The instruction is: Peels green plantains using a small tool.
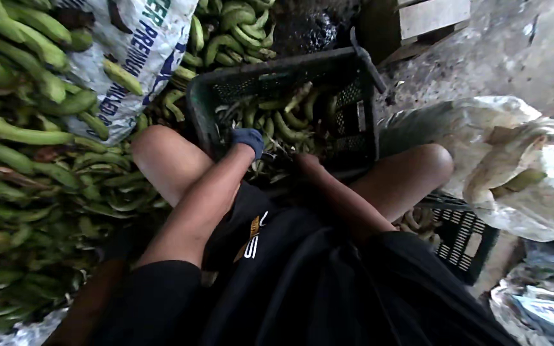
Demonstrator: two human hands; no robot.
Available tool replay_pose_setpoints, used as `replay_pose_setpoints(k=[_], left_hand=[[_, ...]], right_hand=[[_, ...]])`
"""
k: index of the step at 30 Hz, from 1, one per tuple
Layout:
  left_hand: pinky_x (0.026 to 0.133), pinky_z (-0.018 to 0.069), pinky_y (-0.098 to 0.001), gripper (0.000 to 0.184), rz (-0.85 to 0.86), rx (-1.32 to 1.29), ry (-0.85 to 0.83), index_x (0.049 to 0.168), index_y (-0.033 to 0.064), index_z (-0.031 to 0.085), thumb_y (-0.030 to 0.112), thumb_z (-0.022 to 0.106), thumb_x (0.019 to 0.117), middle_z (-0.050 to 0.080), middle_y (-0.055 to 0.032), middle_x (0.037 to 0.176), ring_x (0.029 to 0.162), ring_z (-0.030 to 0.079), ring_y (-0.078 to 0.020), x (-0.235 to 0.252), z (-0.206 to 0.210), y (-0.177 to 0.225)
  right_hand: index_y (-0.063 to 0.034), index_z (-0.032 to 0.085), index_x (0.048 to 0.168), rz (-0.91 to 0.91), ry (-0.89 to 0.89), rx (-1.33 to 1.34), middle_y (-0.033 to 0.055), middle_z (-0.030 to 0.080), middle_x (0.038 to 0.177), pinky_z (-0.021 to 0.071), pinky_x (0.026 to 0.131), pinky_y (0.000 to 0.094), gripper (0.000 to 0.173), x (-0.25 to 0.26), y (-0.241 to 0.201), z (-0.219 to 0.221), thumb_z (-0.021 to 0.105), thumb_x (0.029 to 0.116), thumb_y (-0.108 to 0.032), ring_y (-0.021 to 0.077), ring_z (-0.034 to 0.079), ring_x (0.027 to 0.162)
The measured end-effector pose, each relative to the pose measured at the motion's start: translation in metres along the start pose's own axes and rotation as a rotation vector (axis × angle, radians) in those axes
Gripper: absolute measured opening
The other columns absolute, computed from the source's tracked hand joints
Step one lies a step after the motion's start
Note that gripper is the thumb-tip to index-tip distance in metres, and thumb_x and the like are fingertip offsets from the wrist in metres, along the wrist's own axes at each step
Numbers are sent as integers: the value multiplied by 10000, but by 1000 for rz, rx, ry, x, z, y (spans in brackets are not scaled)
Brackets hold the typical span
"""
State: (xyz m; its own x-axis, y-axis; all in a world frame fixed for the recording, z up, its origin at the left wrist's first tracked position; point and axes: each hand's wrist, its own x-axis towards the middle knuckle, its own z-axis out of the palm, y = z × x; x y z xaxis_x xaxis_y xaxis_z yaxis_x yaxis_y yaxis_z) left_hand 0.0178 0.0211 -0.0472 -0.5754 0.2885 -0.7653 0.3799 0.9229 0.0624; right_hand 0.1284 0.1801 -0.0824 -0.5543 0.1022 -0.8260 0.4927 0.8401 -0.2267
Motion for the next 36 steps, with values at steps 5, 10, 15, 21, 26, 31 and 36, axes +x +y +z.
replay_pose_setpoints(k=[5,10,15,21,26,31,36], left_hand=[[1035,427,-663,357,-89,100,-2,1146,33,711,298,720,907,650,-230,1261,1222,581,-432,41,51,10],[971,459,-657,273,-30,96,-1,1028,114,748,295,761,824,707,-139,1182,1147,640,-357,42,42,10],[982,443,-703,492,-27,-226,-42,1164,48,699,412,774,842,642,-239,1260,1235,576,-433,8,2,-2],[1033,457,-639,639,124,-473,147,1305,187,668,505,835,777,678,-130,1259,1214,610,-331,-42,-21,-14],[1053,481,-571,592,266,-600,400,1336,126,641,433,798,854,685,-138,1257,1202,632,-288,-68,-8,1],[1100,444,-563,647,247,-566,358,1427,153,583,428,778,875,651,-133,1340,1270,597,-298,-61,-2,0],[1070,447,-596,616,447,-450,364,1378,67,606,346,783,858,650,-203,1296,1236,601,-366,-55,2,9]], right_hand=[[-121,616,1384,-58,-23,26,199,647,1348,484,1010,689,463,24,7,16,660,984,-348,420,616,1247],[-183,548,1474,-46,-34,45,222,621,1385,468,1010,712,456,-2,11,3,599,1027,-258,456,594,1272],[-38,704,1190,51,-4,55,241,668,1254,481,978,710,421,-26,37,-46,704,942,-378,438,622,1211],[-92,685,1230,-132,282,465,198,717,1110,533,897,671,358,-54,58,-74,721,894,-209,381,692,1045],[-168,569,1429,-190,424,889,144,696,1224,571,914,557,510,-67,43,-69,653,928,-124,281,693,1074],[-164,497,1492,-82,494,679,210,692,1206,530,941,630,578,-73,40,-72,661,973,-359,381,683,1095],[-64,671,1245,-267,302,969,108,708,983,594,758,413,514,-80,23,-73,788,901,-428,187,676,804]])
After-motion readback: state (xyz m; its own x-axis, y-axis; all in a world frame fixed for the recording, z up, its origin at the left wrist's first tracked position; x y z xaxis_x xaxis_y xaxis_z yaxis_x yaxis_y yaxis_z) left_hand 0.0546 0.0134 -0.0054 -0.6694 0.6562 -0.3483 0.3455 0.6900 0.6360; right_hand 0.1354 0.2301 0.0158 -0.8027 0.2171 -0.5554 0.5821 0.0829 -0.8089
